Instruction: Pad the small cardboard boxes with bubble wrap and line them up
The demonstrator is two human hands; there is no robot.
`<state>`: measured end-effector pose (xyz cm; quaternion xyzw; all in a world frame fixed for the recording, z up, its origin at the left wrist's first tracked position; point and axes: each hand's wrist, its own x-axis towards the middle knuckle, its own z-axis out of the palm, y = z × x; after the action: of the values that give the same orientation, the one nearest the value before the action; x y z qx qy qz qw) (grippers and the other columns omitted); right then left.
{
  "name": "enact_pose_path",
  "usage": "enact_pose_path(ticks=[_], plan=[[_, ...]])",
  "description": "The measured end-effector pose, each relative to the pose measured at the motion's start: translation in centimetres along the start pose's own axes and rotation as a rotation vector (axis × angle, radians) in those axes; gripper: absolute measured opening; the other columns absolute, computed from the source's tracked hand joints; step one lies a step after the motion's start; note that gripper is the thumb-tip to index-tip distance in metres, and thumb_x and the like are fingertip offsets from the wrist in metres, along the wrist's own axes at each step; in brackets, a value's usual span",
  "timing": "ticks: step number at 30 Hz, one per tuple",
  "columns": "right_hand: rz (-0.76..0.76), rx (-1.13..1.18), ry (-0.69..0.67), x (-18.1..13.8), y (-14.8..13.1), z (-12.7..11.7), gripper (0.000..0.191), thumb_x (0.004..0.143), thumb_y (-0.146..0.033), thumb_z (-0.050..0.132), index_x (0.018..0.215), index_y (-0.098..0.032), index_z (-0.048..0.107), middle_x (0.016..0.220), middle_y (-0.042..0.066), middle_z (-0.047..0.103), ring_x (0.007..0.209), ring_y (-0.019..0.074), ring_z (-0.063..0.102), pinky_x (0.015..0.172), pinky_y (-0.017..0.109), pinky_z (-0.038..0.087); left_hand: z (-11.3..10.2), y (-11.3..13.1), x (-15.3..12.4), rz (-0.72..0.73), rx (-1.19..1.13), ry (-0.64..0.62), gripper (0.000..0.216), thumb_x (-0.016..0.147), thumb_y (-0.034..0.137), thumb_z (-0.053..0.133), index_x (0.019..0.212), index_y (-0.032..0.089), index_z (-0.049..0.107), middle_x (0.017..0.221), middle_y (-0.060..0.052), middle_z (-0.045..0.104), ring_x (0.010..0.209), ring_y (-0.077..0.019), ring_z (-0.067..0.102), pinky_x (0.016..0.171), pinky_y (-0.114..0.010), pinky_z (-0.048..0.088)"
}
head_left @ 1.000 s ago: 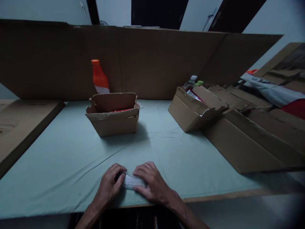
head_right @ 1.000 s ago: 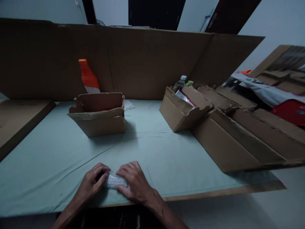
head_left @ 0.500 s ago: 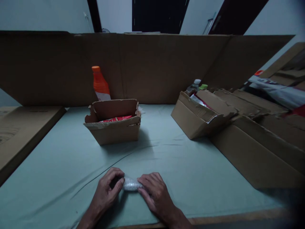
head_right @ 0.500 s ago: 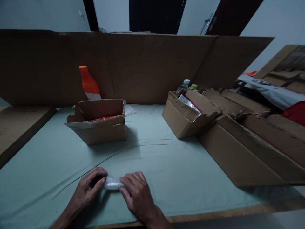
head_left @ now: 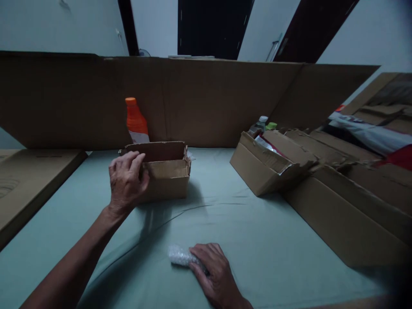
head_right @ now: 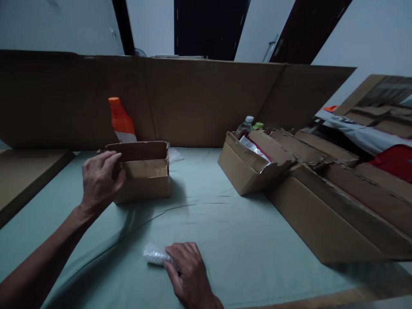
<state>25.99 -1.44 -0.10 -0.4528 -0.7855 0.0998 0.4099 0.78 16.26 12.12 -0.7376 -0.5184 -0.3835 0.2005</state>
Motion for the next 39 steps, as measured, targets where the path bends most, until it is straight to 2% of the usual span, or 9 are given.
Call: enact_pose_path(ticks=[4,10,13,17,22,26,33,36,39], plan=[[0.003,0.000,0.003,0.2,0.1,-0.1,0.018,0.094,-0.017,0.060,0.112,-0.022,0.063,0.095,0.006,0.075,0.080,0.0210,0.068,0.072,0.036,0.052,0.3,-0.4,-0.6,-0.009,-0.107,-0.148,0.021,0.091,0.027,0.049,0.097,0.019,0.068,0.091,-0.008,0.072,0.090,-0.0256,0.066,0.092,-0.043,0.047],[-0.005,0.007,0.021,0.3,0.1,-0.1,0.018,0.094,-0.018,0.060,0.112,-0.022,0.063,0.094,0.006,0.075,0.080,0.0208,0.069,0.071,0.036,0.053,-2.2,0.0,-2.2,-0.070,-0.226,-0.202,0.031,0.083,0.031,0.055,0.111,0.020,0.063,0.102,-0.005,0.071,0.093,-0.0231,0.065,0.087,-0.036,0.047],[-0.007,0.017,0.064,0.2,0.0,-0.1,0.020,0.094,-0.017,0.060,0.113,-0.022,0.064,0.094,0.007,0.075,0.080,0.0213,0.069,0.071,0.036,0.053,-3.4,0.4,-2.1,-0.028,-0.217,-0.239,0.023,0.084,0.029,0.054,0.103,0.023,0.066,0.094,-0.002,0.070,0.083,-0.0213,0.063,0.080,-0.034,0.046],[0.028,0.088,0.143,-0.1,0.1,-0.4,0.022,0.091,-0.017,0.064,0.112,-0.024,0.067,0.095,0.005,0.076,0.082,0.0204,0.070,0.074,0.034,0.055,-4.4,0.7,-2.4,0.115,-0.206,-0.187,0.015,0.090,0.022,0.050,0.086,0.024,0.065,0.084,-0.001,0.070,0.082,-0.0212,0.064,0.082,-0.036,0.045],[0.226,0.254,0.226,0.0,0.3,-1.7,0.016,0.093,-0.023,0.064,0.107,-0.024,0.072,0.095,0.003,0.076,0.084,0.0190,0.072,0.074,0.027,0.059,-5.6,1.2,-4.5,0.238,-0.196,-0.075,0.013,0.094,0.016,0.053,0.088,0.022,0.064,0.086,-0.003,0.070,0.084,-0.0204,0.064,0.083,-0.035,0.046],[0.290,0.326,0.281,0.5,-0.7,-4.0,0.016,0.093,-0.028,0.064,0.106,-0.024,0.074,0.097,0.004,0.077,0.084,0.0196,0.073,0.074,0.026,0.060,-8.1,2.1,-6.8,0.265,-0.197,-0.065,0.013,0.093,0.013,0.055,0.090,0.023,0.062,0.085,-0.003,0.068,0.081,-0.0186,0.063,0.081,-0.034,0.047],[0.058,0.332,0.244,4.8,-6.1,-10.4,0.020,0.092,-0.022,0.067,0.111,-0.025,0.072,0.101,0.007,0.076,0.091,0.0222,0.073,0.077,0.032,0.059,-13.5,4.7,-10.7,0.275,-0.245,-0.120,0.018,0.090,0.007,0.057,0.097,0.023,0.062,0.086,-0.002,0.067,0.085,-0.0175,0.063,0.086,-0.035,0.048],[-0.100,0.230,0.130,8.9,-7.9,-11.9,0.019,0.092,-0.018,0.066,0.110,-0.022,0.071,0.099,0.006,0.076,0.090,0.0201,0.072,0.079,0.031,0.057,-14.4,5.5,-11.9,0.299,-0.282,-0.128,0.022,0.087,0.000,0.059,0.097,0.020,0.063,0.087,-0.004,0.067,0.086,-0.0169,0.062,0.086,-0.034,0.048],[-0.230,0.092,-0.094,13.3,-8.7,-11.0,0.017,0.094,-0.020,0.065,0.109,-0.019,0.070,0.104,0.007,0.077,0.095,0.0196,0.071,0.085,0.032,0.053,-14.3,5.8,-12.6,0.274,-0.290,-0.102,0.022,0.086,-0.002,0.061,0.096,0.018,0.064,0.086,-0.005,0.066,0.086,-0.0176,0.060,0.083,-0.033,0.047]])
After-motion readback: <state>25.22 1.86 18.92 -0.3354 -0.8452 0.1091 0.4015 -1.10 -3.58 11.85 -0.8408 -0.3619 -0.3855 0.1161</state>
